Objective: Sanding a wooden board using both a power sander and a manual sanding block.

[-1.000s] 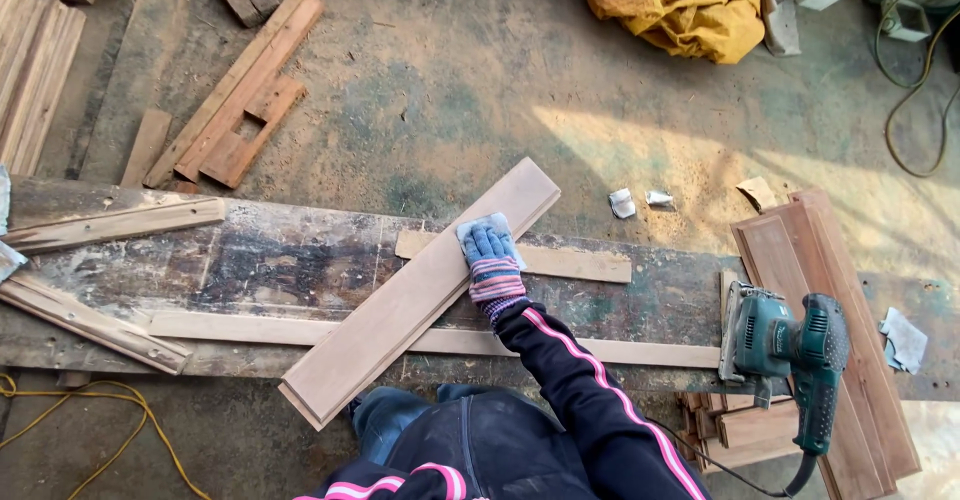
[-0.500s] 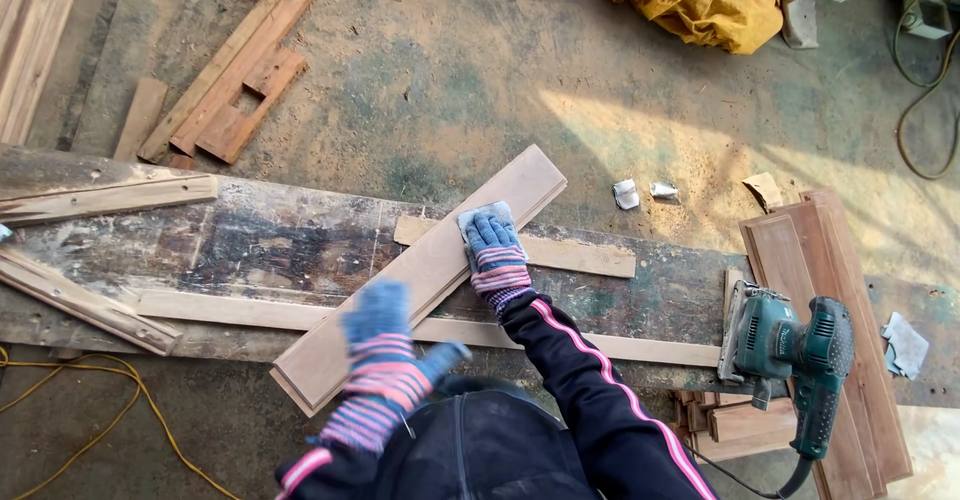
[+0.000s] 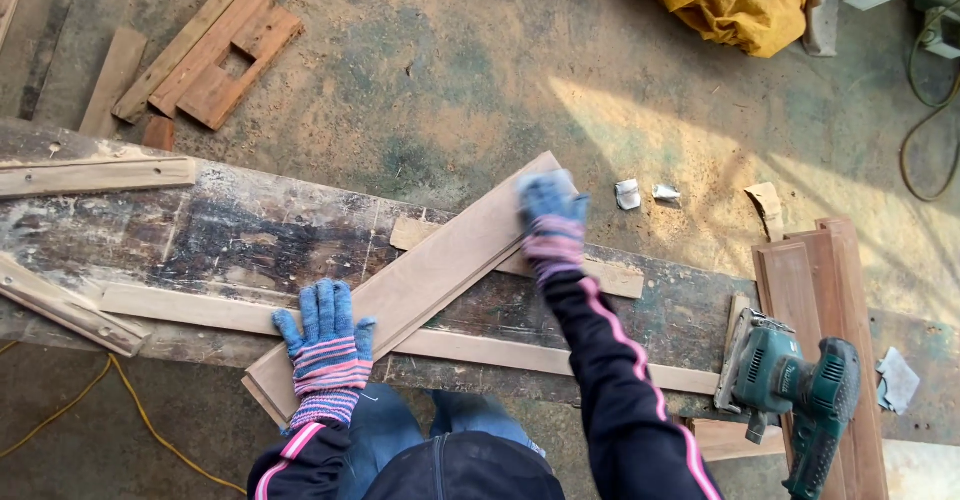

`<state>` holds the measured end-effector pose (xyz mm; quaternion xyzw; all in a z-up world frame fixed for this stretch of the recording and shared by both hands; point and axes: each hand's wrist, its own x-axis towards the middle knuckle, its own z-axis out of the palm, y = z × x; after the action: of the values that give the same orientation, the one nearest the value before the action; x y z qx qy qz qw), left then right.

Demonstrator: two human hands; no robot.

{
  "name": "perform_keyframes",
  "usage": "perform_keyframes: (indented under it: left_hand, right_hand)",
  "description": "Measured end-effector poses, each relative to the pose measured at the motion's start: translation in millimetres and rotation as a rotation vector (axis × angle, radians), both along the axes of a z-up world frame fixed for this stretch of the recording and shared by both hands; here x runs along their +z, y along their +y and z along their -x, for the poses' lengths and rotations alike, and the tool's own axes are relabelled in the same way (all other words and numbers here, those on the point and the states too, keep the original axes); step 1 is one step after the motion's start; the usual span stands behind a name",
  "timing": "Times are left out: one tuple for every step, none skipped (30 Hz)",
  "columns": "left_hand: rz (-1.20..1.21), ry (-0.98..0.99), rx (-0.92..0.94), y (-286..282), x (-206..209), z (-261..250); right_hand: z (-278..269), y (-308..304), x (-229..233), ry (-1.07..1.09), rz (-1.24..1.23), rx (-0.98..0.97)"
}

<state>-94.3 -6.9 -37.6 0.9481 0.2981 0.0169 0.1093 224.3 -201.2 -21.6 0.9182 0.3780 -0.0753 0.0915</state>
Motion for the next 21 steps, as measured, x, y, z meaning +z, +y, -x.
perform_keyframes:
  left_hand:
    - [-0.001, 0.003, -0.012, 0, 4, -1]
    - [-0.003, 0.006, -0.024, 0, 8, -3]
    - [0.002, 0.005, -0.025, 3, 7, -1]
    - [0.004, -0.015, -0.047, 5, 5, 1]
    - [0.009, -0.037, -0.072, 6, 3, 2]
    - [0.019, -0.041, -0.074, 8, 3, 0]
    - [0.035, -0.054, -0.077, 9, 3, 0]
    - [0.05, -0.067, -0.079, 10, 4, 0]
    - [0.049, -0.064, -0.084, 11, 5, -1]
    - [0.042, -0.034, -0.078, 13, 5, -2]
    - [0.04, 0.0, -0.071, 10, 6, 0]
    - [0.044, 0.008, -0.075, 10, 8, 2]
    - [0.037, 0.016, -0.075, 10, 8, 0]
    - [0.03, 0.024, -0.074, 11, 9, -1]
    - [0.032, 0.021, -0.07, 11, 10, -1]
    - [0.042, -0.02, -0.068, 11, 10, 0]
    - [0.057, -0.061, -0.067, 8, 10, 0]
    - [0.064, -0.063, -0.065, 8, 10, 3]
    - [0.055, -0.069, -0.066, 8, 9, 2]
    - [0.046, -0.076, -0.066, 7, 9, 1]
    - [0.05, -0.084, -0.072, 7, 6, 2]
  right_hand:
    - [-7, 2, 20, -0.095, -0.091, -0.001]
    - [-13, 4, 41, -0.19, -0.182, -0.003]
    - [11, 10, 18, -0.192, -0.177, -0.003]
    - [35, 15, -6, -0.139, -0.378, 0.065]
    - [58, 19, -29, -0.086, -0.574, 0.132]
    - [94, 27, -41, -0.089, -0.565, 0.131]
    - [130, 36, -53, -0.192, -0.462, 0.221]
    - [167, 45, -66, -0.293, -0.357, 0.31]
    - [156, 45, -45, -0.292, -0.358, 0.305]
    - [145, 44, -23, -0.16, -0.394, 0.405]
    - [137, 40, -2, -0.021, -0.425, 0.504]
    - [103, 25, -16, -0.014, -0.423, 0.498]
    - [63, 12, -29, -0.028, -0.41, 0.375]
    - [25, -1, -41, -0.042, -0.396, 0.252]
    - [10, -1, -40, -0.044, -0.394, 0.256]
    - [-5, -1, -38, 0.099, -0.287, 0.045]
    - [-19, -5, -36, 0.24, -0.172, -0.167]
    - [9, 12, -36, 0.238, -0.165, -0.166]
    - [35, 28, -36, 0.08, -0.352, -0.006]
    - [61, 43, -36, -0.078, -0.533, 0.158]
    - [99, 51, -30, -0.088, -0.528, 0.154]
